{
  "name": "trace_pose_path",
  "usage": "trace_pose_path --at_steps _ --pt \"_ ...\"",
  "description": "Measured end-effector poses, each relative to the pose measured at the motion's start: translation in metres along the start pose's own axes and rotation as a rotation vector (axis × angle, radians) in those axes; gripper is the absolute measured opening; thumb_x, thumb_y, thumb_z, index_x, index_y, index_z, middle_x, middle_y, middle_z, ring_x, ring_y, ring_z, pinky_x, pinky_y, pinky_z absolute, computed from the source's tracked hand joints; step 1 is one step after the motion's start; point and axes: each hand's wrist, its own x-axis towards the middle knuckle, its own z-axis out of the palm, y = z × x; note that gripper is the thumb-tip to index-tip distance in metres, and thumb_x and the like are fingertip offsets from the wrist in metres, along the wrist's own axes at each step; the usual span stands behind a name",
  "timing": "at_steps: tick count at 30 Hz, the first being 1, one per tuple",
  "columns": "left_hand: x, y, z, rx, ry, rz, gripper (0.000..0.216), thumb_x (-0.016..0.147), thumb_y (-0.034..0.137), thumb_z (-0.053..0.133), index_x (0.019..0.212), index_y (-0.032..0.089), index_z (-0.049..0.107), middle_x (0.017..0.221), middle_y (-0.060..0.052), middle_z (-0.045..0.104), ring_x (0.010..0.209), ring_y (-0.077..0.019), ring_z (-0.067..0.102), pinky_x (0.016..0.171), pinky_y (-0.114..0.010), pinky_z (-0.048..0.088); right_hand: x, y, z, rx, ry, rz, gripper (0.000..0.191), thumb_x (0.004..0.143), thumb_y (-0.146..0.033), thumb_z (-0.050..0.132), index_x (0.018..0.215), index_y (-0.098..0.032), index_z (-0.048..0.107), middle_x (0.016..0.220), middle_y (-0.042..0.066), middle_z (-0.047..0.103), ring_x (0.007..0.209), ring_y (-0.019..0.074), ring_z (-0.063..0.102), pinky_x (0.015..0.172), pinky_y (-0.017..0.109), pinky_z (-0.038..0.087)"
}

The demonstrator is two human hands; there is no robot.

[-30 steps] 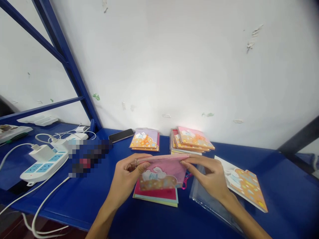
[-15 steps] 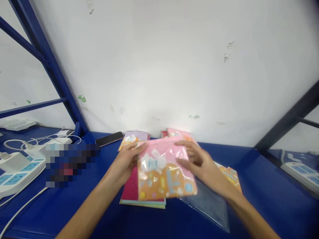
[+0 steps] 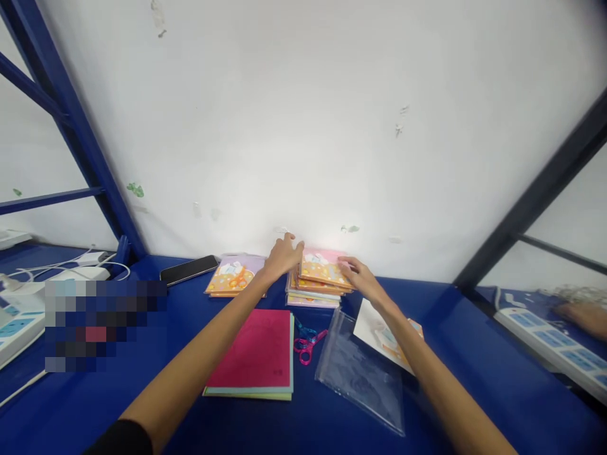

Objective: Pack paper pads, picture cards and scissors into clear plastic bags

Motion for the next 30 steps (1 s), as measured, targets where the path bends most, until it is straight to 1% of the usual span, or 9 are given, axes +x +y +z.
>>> trace_pose_path --at_steps 2,4,6,8,11,13,18,24,30 --pt "-0.038 -0.013 -0.011 0.087 0.04 0.014 0.039 0.103 0.037 0.047 0.136 0.018 0.056 0.132 -0.016 0.062 0.124 -0.0293 0.059 0.105 -0.05 0.046 -0.01 -0.003 -0.007 -0.041 0.08 -0.021 0.041 0.096 -0.049 0.056 0.116 -0.015 0.069 0.122 0.014 0.071 0.116 0.0294 0.065 0.097 0.043 0.049" --pt "-0.085 -0.031 -0.026 0.183 0.041 -0.01 0.043 0.1 0.039 0.046 0.136 0.018 0.056 0.129 -0.021 0.063 0.129 -0.036 0.054 0.109 -0.052 0.04 -0.028 -0.013 -0.016 -0.074 0.143 -0.06 0.039 0.095 -0.048 0.056 0.114 -0.017 0.069 0.128 0.013 0.069 0.122 0.0299 0.061 0.103 0.043 0.044" --pt "-0.136 -0.05 -0.038 0.302 0.048 -0.129 0.057 0.094 0.047 0.05 0.137 0.011 0.055 0.128 -0.03 0.061 0.128 -0.051 0.05 0.101 -0.066 0.038 -0.057 -0.029 -0.019 -0.094 0.107 -0.091 0.034 0.097 -0.05 0.054 0.098 -0.021 0.071 0.104 0.007 0.077 0.099 0.026 0.069 0.091 0.037 0.048" --pt "-0.179 -0.067 -0.041 0.489 -0.032 -0.312 0.069 0.096 0.054 0.035 0.147 0.008 0.046 0.127 -0.031 0.063 0.125 -0.0536 0.053 0.096 -0.067 0.04 -0.089 -0.049 -0.012 -0.171 -0.121 -0.093 0.046 0.102 -0.054 0.043 0.08 -0.023 0.07 0.072 0.003 0.074 0.067 0.0223 0.069 0.066 0.032 0.047" --pt "-0.219 -0.08 -0.031 0.484 -0.131 -0.372 0.073 0.097 0.053 0.03 0.154 0.008 0.038 0.154 -0.032 0.044 0.145 -0.0536 0.034 0.108 -0.064 0.033 -0.132 -0.077 0.018 -0.499 -0.413 -0.135 0.059 0.105 -0.054 0.034 0.075 -0.023 0.073 0.068 0.008 0.076 0.065 0.027 0.073 0.059 0.033 0.043" --pt "-0.228 -0.081 -0.021 0.398 -0.117 -0.357 0.073 0.096 0.052 0.033 0.154 0.008 0.039 0.161 -0.03 0.036 0.151 -0.0516 0.024 0.113 -0.063 0.028 -0.15 -0.09 0.041 -0.679 -0.486 -0.179 0.055 0.106 -0.049 0.036 0.082 -0.021 0.077 0.076 0.012 0.078 0.071 0.0305 0.076 0.059 0.033 0.045" --pt "-0.223 -0.074 -0.028 -0.067 -0.024 -0.289 0.069 0.09 0.055 0.049 0.148 0.018 0.048 0.152 -0.021 0.053 0.149 -0.0421 0.036 0.118 -0.06 0.025 -0.166 -0.103 0.071 -0.779 -0.55 -0.162 0.042 0.105 -0.035 0.04 0.094 -0.016 0.076 0.082 0.017 0.079 0.075 0.0342 0.078 0.06 0.035 0.049" --pt "-0.21 -0.072 -0.07 -0.771 -0.066 -0.543 0.059 0.089 0.044 0.06 0.145 0.027 0.048 0.119 -0.011 0.072 0.115 -0.0299 0.067 0.095 -0.043 0.049 -0.172 -0.102 0.07 -0.751 -0.587 -0.041 0.042 0.106 -0.039 0.039 0.096 -0.016 0.073 0.086 0.017 0.079 0.083 0.0368 0.078 0.065 0.039 0.052" --pt "-0.2 -0.081 -0.082 -0.96 -0.02 -0.716 0.05 0.086 0.034 0.065 0.133 0.021 0.055 0.111 -0.01 0.069 0.09 -0.0215 0.07 0.08 -0.033 0.052 -0.176 -0.101 0.068 -0.729 -0.58 0.012 0.041 0.106 -0.042 0.041 0.095 -0.018 0.072 0.088 0.015 0.079 0.084 0.036 0.077 0.066 0.037 0.05"
